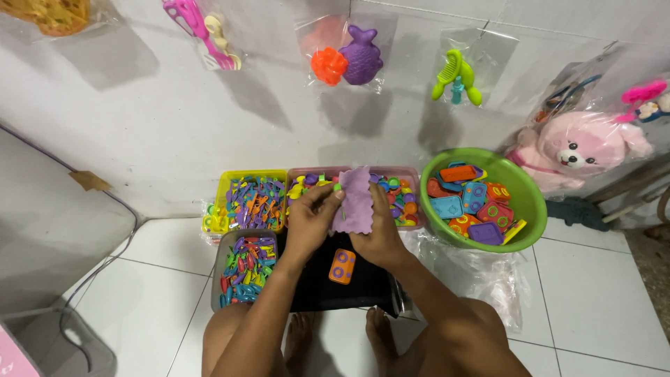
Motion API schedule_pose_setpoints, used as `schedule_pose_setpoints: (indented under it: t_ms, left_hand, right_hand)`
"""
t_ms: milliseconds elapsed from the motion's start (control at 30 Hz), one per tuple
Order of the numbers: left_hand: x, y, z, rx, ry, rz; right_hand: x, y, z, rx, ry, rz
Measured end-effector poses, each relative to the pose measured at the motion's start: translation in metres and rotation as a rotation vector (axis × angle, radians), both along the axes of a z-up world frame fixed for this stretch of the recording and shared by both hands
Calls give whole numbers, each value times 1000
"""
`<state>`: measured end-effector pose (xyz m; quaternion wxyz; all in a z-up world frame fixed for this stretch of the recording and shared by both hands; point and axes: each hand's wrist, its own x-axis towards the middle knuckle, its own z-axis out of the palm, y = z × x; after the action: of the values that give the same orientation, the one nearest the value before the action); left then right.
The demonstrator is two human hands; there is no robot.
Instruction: Cleaning small plastic toy letters and shapes by wiping them individually with a cloth and sorting them into bins.
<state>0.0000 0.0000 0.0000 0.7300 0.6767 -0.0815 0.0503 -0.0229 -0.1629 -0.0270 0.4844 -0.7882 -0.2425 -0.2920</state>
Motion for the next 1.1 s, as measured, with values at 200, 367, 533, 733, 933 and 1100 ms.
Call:
schedule_pose_setpoints:
  t_ms: [200, 367, 533, 733, 933, 1100]
  left_hand:
    - [0, 5, 13, 133, -263, -76]
    - [-4, 10, 29, 245, -493, -203]
    - [-14, 5, 37, 274, -538, -209]
    - [-16, 1, 38, 386, -625, -84]
    - [-5, -2, 13, 437, -642, 85]
    - [-11, -3, 15, 560, -802, 79]
  right_hand:
    - [-7, 5, 19, 325, 278, 167]
    - [2, -3, 5, 806, 558, 277]
    - [3, -6, 10, 981, 647, 292]
    - [12, -3, 2, 1060, 745, 232]
    - [6, 0, 8, 678, 528, -97]
    - [3, 1, 10, 375, 418, -62]
